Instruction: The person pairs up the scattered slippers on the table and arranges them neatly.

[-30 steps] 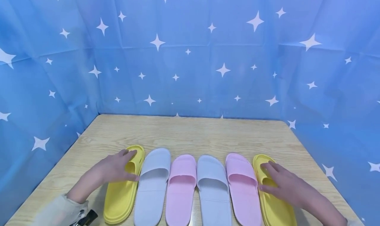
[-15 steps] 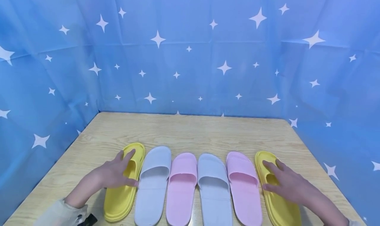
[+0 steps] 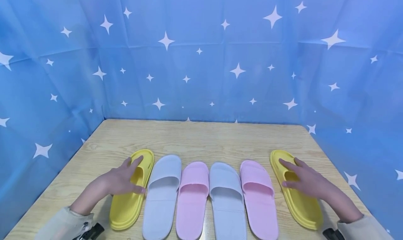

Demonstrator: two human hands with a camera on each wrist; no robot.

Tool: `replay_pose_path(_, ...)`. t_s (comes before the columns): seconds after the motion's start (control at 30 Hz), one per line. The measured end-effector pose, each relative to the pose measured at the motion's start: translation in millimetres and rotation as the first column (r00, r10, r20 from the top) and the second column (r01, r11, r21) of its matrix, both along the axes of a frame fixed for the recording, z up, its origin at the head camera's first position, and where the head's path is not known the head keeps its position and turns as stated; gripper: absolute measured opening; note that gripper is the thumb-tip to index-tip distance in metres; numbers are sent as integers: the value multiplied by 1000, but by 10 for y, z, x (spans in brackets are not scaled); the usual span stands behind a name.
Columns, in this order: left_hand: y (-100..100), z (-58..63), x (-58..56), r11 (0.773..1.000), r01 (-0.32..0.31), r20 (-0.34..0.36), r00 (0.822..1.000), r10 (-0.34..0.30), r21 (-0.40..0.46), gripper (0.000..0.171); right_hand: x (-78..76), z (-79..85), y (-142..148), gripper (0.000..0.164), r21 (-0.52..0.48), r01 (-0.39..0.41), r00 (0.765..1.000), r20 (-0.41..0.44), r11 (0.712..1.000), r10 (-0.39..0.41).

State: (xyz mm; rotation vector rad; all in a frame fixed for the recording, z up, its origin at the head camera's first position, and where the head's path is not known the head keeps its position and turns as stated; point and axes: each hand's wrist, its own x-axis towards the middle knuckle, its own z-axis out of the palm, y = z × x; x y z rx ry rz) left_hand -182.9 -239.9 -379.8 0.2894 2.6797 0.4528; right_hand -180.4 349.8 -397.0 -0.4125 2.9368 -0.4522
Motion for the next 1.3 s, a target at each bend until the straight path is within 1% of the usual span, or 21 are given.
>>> replay_pose_path(0.07,-4,0,-4,1000,0,1,1000,0,1,121,-52,-1,26,80,-14,0,1000,-1,1000,0)
replay_pose_path(0.4,-8,6,-12,1000,1,2,1000,-1,-4,122,-330,0,162,80,-19,-15,1000,-13,1000,15)
replay_pose_path(0.6,-7,6,-10,1000,3,1,1000,-3,-6,121,-508,13,241,81,-53,-27,999,20,998,28)
replay_pose_path(0.73,-7,1,-9,1000,4,-4,1000,-4,-8,122,-626,44,313,80,-64,-11,998,57,998,15)
replay_pose_path(0.87,-11,-7,-4,1000,5,-10,1000,-5,-5,121,-733,54,380,77,-51,2,997,81,999,2)
replay_pose_path(1.0,-11,-15,-1,1000,9,-15,1000,-9,-1,121,-830,53,428,77,-39,1,997,83,999,2)
replay_pose_path(1.23,-7,-21,2,1000,7,-18,1000,-7,1,121,-1021,99,496,79,-28,24,993,119,999,-20)
replay_pose_path(1.3,-9,-18,7,1000,7,-20,1000,-7,3,121,-1084,96,507,78,-32,34,993,116,999,-30)
